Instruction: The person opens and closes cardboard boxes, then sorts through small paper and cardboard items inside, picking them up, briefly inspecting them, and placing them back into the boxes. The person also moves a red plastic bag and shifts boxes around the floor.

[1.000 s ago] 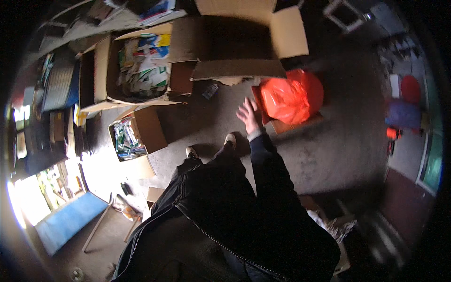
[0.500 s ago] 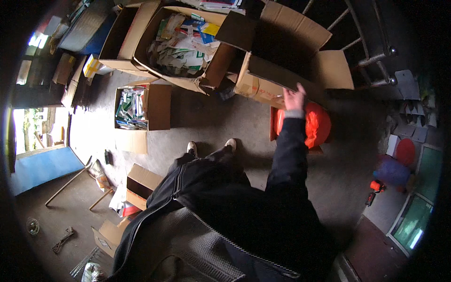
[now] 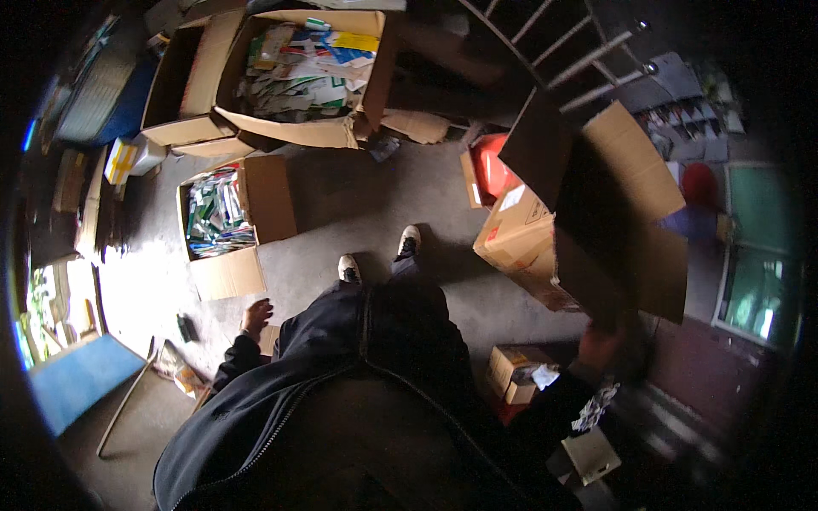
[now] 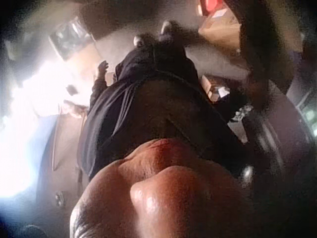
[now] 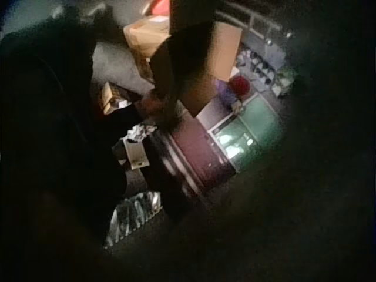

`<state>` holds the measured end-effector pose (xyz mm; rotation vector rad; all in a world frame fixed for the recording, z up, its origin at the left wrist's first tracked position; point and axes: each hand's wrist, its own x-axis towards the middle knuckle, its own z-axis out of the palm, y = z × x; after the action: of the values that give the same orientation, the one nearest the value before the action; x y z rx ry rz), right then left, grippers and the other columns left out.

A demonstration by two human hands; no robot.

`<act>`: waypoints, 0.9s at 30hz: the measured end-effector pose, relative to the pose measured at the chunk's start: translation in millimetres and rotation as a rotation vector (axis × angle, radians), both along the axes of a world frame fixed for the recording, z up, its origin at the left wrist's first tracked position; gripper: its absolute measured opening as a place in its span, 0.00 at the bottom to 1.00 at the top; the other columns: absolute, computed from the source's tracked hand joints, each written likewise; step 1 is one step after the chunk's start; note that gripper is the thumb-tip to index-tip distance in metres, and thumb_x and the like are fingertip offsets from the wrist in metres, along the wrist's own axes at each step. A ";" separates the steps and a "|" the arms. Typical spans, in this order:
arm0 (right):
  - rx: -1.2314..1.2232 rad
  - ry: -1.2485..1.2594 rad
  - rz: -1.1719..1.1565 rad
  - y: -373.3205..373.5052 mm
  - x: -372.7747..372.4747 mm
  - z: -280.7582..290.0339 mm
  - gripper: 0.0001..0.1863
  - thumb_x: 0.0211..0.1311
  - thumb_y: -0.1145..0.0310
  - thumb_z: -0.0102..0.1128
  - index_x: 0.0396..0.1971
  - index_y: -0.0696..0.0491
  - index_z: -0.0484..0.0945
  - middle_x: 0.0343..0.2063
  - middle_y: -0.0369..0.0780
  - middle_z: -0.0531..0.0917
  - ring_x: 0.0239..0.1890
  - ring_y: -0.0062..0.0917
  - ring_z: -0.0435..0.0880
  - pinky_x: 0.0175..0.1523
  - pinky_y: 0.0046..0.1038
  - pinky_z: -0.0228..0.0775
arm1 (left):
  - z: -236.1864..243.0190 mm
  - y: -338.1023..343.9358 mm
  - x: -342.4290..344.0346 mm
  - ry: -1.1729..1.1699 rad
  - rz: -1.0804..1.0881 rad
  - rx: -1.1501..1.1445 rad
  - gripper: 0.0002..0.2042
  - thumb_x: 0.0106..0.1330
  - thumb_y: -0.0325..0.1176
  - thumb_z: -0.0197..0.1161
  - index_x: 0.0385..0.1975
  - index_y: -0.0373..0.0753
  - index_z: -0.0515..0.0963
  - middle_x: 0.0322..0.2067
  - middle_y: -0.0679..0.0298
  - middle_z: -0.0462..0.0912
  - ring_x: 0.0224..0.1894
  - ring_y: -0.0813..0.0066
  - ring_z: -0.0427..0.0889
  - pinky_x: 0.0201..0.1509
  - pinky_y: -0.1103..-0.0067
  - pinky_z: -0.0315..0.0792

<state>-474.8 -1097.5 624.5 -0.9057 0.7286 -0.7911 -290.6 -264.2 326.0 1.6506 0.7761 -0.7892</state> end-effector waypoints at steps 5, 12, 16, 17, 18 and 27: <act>0.121 0.021 -0.203 44.7 -89.8 -12.3 0.19 0.70 0.62 0.59 0.57 0.53 0.77 0.53 0.41 0.84 0.49 0.31 0.84 0.53 0.33 0.79 | 2.6 40.3 26.6 0.017 -0.080 0.162 0.20 0.72 0.44 0.60 0.59 0.44 0.78 0.44 0.65 0.87 0.42 0.75 0.84 0.34 0.80 0.67; 0.257 0.243 -0.070 36.3 -110.5 -79.2 0.21 0.71 0.59 0.58 0.59 0.52 0.74 0.56 0.41 0.82 0.51 0.31 0.83 0.54 0.33 0.78 | -25.2 52.2 -61.6 0.072 0.258 -0.134 0.17 0.73 0.33 0.57 0.57 0.31 0.76 0.44 0.56 0.85 0.42 0.67 0.83 0.45 0.75 0.79; 0.365 0.485 0.061 22.4 -110.2 -162.0 0.23 0.71 0.57 0.57 0.61 0.51 0.72 0.57 0.41 0.80 0.53 0.31 0.83 0.54 0.33 0.78 | 2.9 11.6 -124.5 -0.137 -0.143 0.057 0.17 0.69 0.37 0.61 0.52 0.32 0.80 0.39 0.59 0.87 0.37 0.71 0.84 0.44 0.74 0.79; 0.393 0.533 0.074 23.4 -114.1 -180.8 0.23 0.72 0.56 0.57 0.62 0.51 0.72 0.58 0.41 0.80 0.53 0.31 0.82 0.55 0.33 0.78 | 12.6 1.8 -136.7 -0.120 -0.245 0.220 0.18 0.69 0.39 0.62 0.51 0.34 0.82 0.39 0.58 0.88 0.39 0.70 0.86 0.45 0.73 0.80; 0.420 0.582 0.087 25.1 -118.3 -199.9 0.24 0.72 0.56 0.56 0.62 0.50 0.71 0.58 0.41 0.80 0.53 0.32 0.82 0.55 0.33 0.78 | 23.2 -4.9 -152.3 -0.099 -0.204 0.228 0.19 0.68 0.43 0.63 0.51 0.36 0.83 0.40 0.56 0.89 0.42 0.69 0.87 0.47 0.73 0.80; 0.546 0.798 0.382 95.4 -80.5 -308.5 0.27 0.73 0.52 0.55 0.66 0.48 0.67 0.61 0.41 0.77 0.56 0.32 0.81 0.56 0.34 0.77 | 33.7 -2.3 -274.1 0.073 0.199 0.252 0.17 0.69 0.37 0.66 0.52 0.33 0.82 0.41 0.60 0.88 0.38 0.73 0.85 0.44 0.76 0.79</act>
<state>-555.2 -1002.0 316.0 -0.8037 1.3324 0.1549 -564.7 -266.5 359.7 1.7396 1.1099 -0.6328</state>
